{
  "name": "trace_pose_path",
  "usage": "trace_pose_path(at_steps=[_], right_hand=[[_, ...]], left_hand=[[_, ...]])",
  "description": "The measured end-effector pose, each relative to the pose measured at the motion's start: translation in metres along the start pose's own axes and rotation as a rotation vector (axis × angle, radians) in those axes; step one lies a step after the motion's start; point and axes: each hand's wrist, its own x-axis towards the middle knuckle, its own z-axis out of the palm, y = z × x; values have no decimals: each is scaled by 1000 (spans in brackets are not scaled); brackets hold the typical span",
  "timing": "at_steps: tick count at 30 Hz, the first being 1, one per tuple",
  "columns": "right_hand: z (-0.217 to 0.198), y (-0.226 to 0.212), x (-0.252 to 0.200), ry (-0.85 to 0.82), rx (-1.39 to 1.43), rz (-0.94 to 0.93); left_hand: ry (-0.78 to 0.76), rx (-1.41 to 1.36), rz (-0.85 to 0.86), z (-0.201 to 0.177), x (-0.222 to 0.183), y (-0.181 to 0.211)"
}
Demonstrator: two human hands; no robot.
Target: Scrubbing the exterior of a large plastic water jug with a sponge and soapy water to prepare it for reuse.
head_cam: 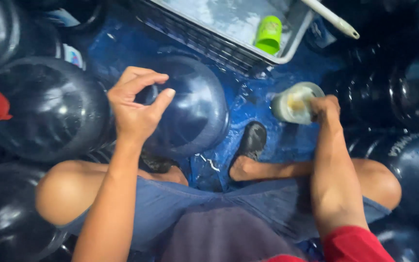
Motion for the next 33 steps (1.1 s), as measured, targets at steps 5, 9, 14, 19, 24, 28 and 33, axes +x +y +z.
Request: trace_pose_path(at_steps=[5,9,14,19,24,28,33], right_hand=[[-39,-24,-62,-296,720,91],[-55,-41,-168,-372,766,-210],[-39,-83,-276,-613,1258,-348],[-23,-122,-363,-140,879,-874],[-4,-126,-419,386,471,-1412],[16,-103,-397,528,430,-1577],[-6,-140,-402,532,481,-1285]], left_hand=[[121,-148,-55,5,1,-10],[162,-267,-133,10,1,-23],[112,-209,-133,15,16,-16],[99,-170,-130,24,19,-8],[211,-76,-101,34,18,-3],[236,-4,-86,23,24,-8],[247,-36,-120,36,24,-6]])
